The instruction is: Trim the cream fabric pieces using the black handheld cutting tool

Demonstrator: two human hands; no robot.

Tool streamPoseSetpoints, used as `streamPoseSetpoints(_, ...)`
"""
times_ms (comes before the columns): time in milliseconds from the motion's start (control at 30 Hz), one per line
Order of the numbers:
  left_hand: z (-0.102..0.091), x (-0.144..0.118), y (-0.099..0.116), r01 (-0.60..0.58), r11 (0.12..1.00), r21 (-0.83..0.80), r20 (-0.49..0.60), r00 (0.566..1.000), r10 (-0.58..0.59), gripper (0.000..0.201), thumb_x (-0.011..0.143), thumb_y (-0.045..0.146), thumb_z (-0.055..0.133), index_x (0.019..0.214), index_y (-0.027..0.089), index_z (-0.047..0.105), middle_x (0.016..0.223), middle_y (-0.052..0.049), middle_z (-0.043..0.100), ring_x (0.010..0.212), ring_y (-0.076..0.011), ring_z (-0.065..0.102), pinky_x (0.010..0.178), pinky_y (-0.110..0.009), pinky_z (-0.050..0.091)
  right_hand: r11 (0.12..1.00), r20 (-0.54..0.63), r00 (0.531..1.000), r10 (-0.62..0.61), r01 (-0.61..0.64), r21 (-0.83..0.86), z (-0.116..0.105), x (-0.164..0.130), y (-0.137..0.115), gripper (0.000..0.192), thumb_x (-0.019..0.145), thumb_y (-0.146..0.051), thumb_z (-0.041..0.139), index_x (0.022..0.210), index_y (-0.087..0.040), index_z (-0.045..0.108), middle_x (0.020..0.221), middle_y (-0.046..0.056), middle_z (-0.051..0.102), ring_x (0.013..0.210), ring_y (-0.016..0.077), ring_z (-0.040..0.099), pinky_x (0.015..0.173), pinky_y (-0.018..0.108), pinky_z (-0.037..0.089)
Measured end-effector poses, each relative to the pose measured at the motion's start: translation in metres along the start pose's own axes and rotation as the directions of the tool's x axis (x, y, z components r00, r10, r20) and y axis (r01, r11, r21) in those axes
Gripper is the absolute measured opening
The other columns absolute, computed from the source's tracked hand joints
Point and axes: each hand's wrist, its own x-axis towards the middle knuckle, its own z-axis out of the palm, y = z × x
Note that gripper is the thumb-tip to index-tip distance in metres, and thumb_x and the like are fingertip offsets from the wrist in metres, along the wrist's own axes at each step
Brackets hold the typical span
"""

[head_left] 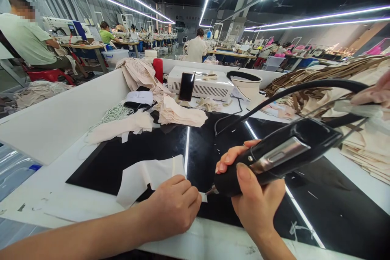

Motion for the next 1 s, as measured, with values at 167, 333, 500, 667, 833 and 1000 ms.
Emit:
streamPoseSetpoints(167, -0.003, 0.000, -0.001, -0.015, 1.000, 0.001, 0.034, 0.999, 0.015, 0.016, 0.094, 0.000, 0.058, 0.087, 0.008, 0.070, 0.072, -0.003, 0.052, 0.064, -0.0180, 0.046, 0.064, -0.034, 0.045, 1.000, -0.011, 1.000, 0.009, -0.009, 0.008, -0.001, -0.001, -0.006, 0.033, 0.090, -0.035, 0.078, 0.115, -0.027, 0.059, 0.080, -0.004, 0.067, 0.063, 0.0146, 0.064, 0.060, 0.032, 0.057)
streamPoseSetpoints(333, -0.005, 0.001, -0.001, -0.017, 1.000, 0.006, 0.046, 0.999, 0.016, 0.017, 0.096, 0.002, 0.057, 0.086, 0.009, 0.069, 0.072, -0.002, 0.051, 0.064, -0.0174, 0.045, 0.065, -0.034, 0.045, 1.000, 0.015, 1.000, -0.009, 0.008, 0.024, -0.002, -0.005, -0.009, 0.031, 0.091, -0.035, 0.077, 0.116, -0.027, 0.060, 0.080, -0.003, 0.067, 0.063, 0.0150, 0.064, 0.059, 0.032, 0.058)
streamPoseSetpoints(500, -0.004, 0.001, 0.000, -0.021, 1.000, 0.006, 0.051, 0.998, 0.021, 0.019, 0.098, 0.003, 0.056, 0.086, 0.009, 0.069, 0.072, -0.002, 0.052, 0.063, -0.0171, 0.046, 0.064, -0.033, 0.045, 1.000, 0.030, 1.000, -0.004, 0.003, 0.019, -0.003, -0.008, -0.007, 0.030, 0.092, -0.034, 0.077, 0.116, -0.028, 0.060, 0.081, -0.003, 0.067, 0.064, 0.0152, 0.064, 0.059, 0.032, 0.057)
streamPoseSetpoints(667, -0.005, 0.000, -0.002, -0.012, 1.000, 0.003, 0.062, 0.998, 0.012, 0.014, 0.099, 0.005, 0.058, 0.092, 0.009, 0.068, 0.075, -0.001, 0.055, 0.067, -0.0175, 0.050, 0.065, -0.034, 0.045, 1.000, 0.030, 1.000, -0.008, 0.008, -0.009, -0.002, -0.008, -0.007, 0.025, 0.095, -0.029, 0.073, 0.116, -0.029, 0.060, 0.080, -0.003, 0.067, 0.064, 0.0155, 0.065, 0.060, 0.033, 0.059)
streamPoseSetpoints(833, -0.011, -0.009, -0.014, 0.021, 0.998, -0.064, 0.114, 0.993, -0.013, 0.013, 0.101, 0.005, 0.057, 0.101, 0.012, 0.067, 0.084, -0.002, 0.061, 0.076, -0.0180, 0.057, 0.074, -0.033, 0.050, 1.000, 0.019, 1.000, -0.004, 0.004, 0.006, -0.004, -0.006, -0.009, 0.029, 0.091, -0.031, 0.077, 0.115, -0.028, 0.061, 0.080, -0.003, 0.067, 0.063, 0.0149, 0.064, 0.059, 0.032, 0.059)
streamPoseSetpoints(1000, -0.015, -0.020, -0.024, 0.061, 0.990, -0.129, 0.145, 0.989, -0.042, 0.011, 0.102, 0.006, 0.058, 0.102, 0.014, 0.066, 0.086, -0.002, 0.063, 0.079, -0.0179, 0.058, 0.078, -0.032, 0.051, 1.000, 0.006, 1.000, 0.000, 0.000, -0.007, -0.006, -0.006, -0.010, 0.030, 0.090, -0.030, 0.077, 0.115, -0.026, 0.061, 0.078, -0.003, 0.067, 0.063, 0.0155, 0.064, 0.059, 0.033, 0.058)
